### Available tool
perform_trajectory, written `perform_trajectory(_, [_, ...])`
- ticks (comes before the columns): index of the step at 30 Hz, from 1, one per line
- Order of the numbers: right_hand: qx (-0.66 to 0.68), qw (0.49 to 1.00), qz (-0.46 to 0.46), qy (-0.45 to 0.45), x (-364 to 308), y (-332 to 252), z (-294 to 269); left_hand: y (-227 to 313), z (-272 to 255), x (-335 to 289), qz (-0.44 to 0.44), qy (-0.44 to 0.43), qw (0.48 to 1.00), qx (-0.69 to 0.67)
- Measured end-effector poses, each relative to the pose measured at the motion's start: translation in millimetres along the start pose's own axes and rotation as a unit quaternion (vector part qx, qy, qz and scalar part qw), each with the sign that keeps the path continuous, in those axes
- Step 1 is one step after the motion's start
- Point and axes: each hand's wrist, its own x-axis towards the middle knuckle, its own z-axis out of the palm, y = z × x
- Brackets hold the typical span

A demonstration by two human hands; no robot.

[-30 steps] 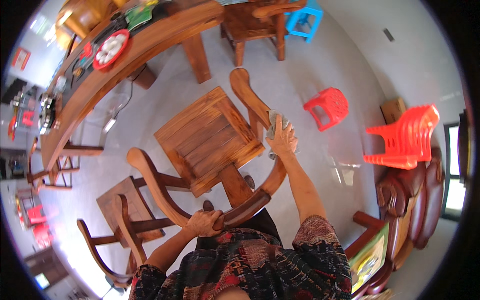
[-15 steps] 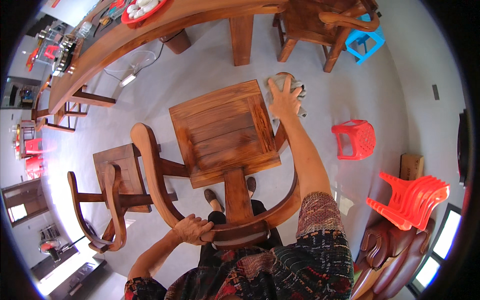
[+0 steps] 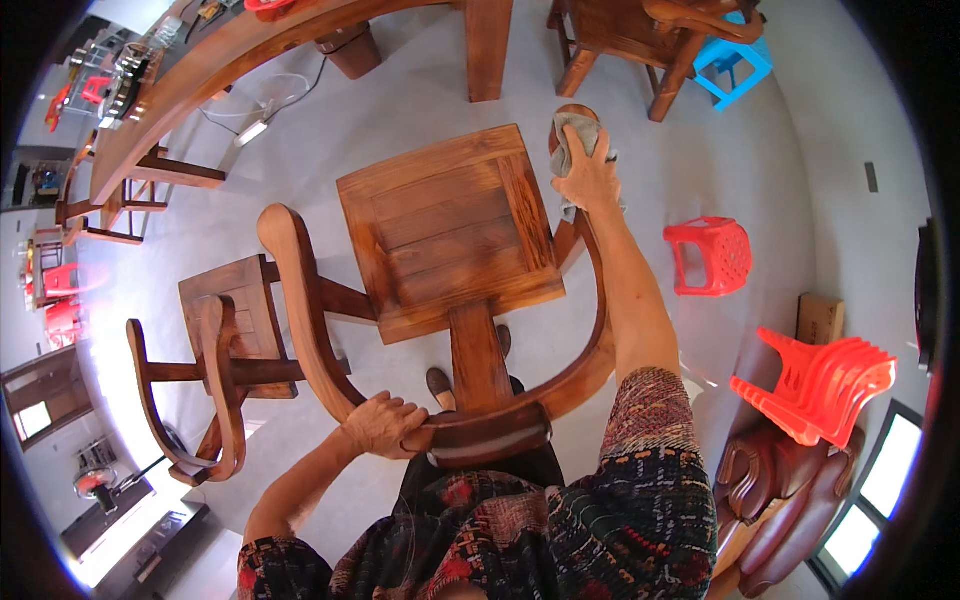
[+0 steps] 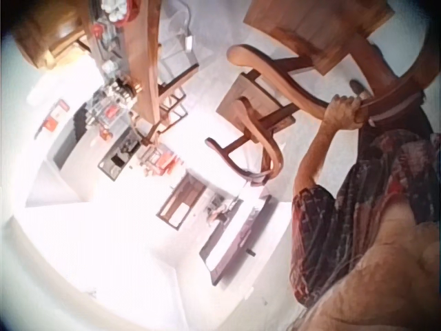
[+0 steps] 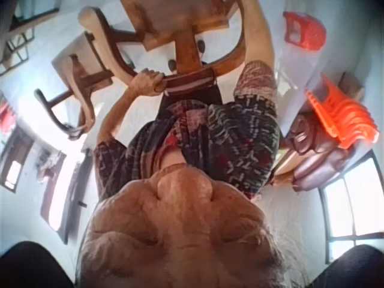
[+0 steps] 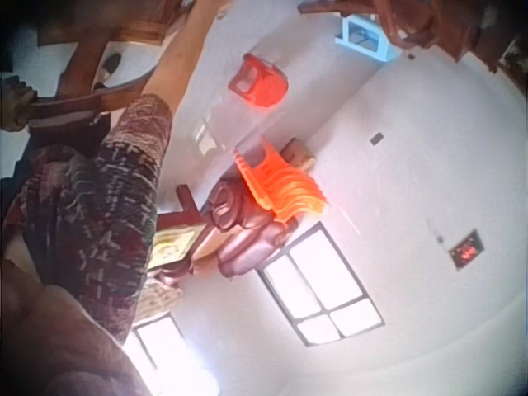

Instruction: The person wipes a wooden dining table with a gray cloth, moving a tissue box and a red tray of white cups to clean underneath them. They then wipe the seat and armrests of a wooden chair and finally wipe a large white wall surface.

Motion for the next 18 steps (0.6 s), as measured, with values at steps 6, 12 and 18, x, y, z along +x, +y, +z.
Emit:
perform_trajectory(6, [-0.001,0.998,0.057,-0.015,-87.6,36.3,-10.8,3.9,0.4,-5.4,0.006,-0.007,1.000,0.021])
perform_trajectory(12, [0.022,0.996,0.053,0.065,-199.7,79.4,14.6,4.6,6.9,-12.1,0.001,0.010,0.999,0.036])
perform_trajectory(18, [-0.106,0.985,-0.109,0.084,-290.8,61.5,27.8,0.5,15.0,-17.2,0.011,0.029,0.998,0.049])
